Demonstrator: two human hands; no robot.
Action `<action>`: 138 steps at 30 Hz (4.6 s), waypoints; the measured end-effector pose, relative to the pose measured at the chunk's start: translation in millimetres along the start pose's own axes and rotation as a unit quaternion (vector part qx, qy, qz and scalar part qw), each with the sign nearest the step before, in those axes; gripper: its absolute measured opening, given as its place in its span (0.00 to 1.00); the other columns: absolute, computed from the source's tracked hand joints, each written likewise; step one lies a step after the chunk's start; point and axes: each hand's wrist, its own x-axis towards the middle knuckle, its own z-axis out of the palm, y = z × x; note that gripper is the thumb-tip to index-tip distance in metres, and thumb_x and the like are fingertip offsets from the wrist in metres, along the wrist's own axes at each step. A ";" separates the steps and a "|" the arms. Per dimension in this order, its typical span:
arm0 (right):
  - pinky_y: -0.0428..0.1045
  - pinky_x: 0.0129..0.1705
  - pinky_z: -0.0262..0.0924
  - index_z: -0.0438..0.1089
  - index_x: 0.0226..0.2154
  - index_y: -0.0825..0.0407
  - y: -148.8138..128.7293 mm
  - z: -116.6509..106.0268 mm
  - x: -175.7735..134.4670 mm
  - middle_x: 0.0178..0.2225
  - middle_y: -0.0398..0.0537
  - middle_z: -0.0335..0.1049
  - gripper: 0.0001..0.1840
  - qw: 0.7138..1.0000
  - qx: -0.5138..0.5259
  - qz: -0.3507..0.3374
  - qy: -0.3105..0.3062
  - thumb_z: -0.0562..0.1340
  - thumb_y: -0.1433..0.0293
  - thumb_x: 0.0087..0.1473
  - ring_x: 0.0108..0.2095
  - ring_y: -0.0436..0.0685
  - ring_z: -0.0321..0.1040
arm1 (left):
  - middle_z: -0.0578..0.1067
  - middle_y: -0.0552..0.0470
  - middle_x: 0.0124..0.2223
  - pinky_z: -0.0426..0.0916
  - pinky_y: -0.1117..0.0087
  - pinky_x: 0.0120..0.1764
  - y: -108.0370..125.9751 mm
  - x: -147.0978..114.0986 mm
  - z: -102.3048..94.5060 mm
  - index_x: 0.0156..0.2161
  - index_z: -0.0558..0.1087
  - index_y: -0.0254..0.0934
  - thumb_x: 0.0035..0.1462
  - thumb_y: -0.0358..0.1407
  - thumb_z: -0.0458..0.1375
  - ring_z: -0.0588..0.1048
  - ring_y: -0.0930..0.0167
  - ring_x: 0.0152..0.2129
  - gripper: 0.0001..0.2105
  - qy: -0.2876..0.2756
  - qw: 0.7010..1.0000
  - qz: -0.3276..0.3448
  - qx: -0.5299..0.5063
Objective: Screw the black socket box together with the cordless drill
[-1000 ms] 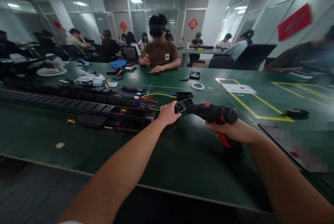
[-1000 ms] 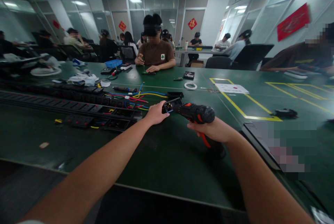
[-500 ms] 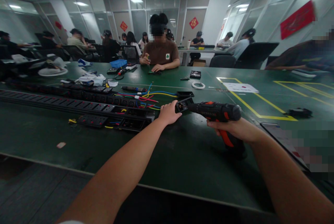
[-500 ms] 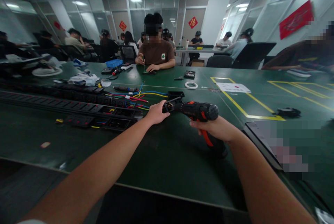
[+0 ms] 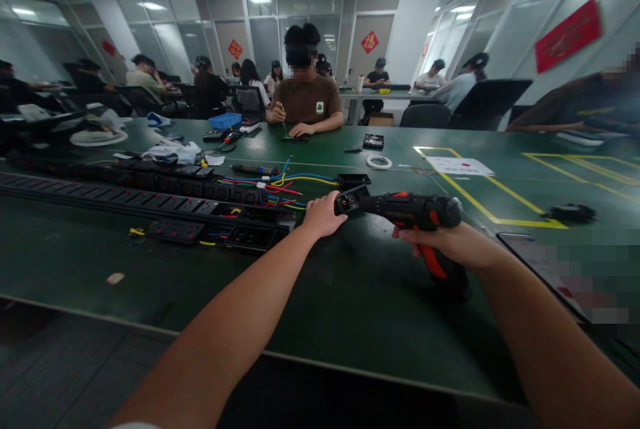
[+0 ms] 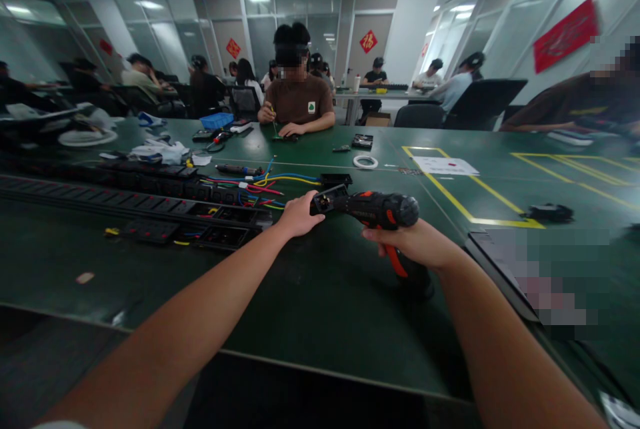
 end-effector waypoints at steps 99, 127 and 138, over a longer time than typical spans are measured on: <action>0.51 0.27 0.66 0.77 0.44 0.49 -2.5 1.1 -2.0 0.35 0.50 0.80 0.29 1.000 -0.006 -0.007 -0.009 0.74 0.47 0.46 0.27 0.57 0.71 | 0.77 0.44 0.59 0.64 0.54 0.60 0.1 -0.4 -0.5 0.65 0.62 0.44 0.60 0.46 0.64 0.74 0.55 0.57 0.31 0.001 1.000 0.003 0.006; 0.53 0.32 0.68 0.77 0.45 0.49 1.1 -0.4 -0.1 0.32 0.49 0.80 0.29 1.000 0.005 -0.005 0.014 0.75 0.49 0.46 0.27 0.58 0.72 | 0.76 0.43 0.60 0.63 0.54 0.60 -1.3 1.0 1.2 0.66 0.62 0.44 0.60 0.45 0.64 0.74 0.55 0.58 0.31 -0.002 1.000 0.003 0.003; 0.49 0.25 0.60 0.76 0.37 0.51 -3.8 2.8 -2.7 0.21 0.43 0.72 0.29 0.999 -0.031 0.012 0.018 0.73 0.46 0.43 0.23 0.56 0.68 | 0.77 0.42 0.60 0.64 0.55 0.59 0.4 0.1 0.0 0.66 0.62 0.42 0.60 0.46 0.63 0.74 0.54 0.57 0.32 -0.004 1.000 0.001 0.009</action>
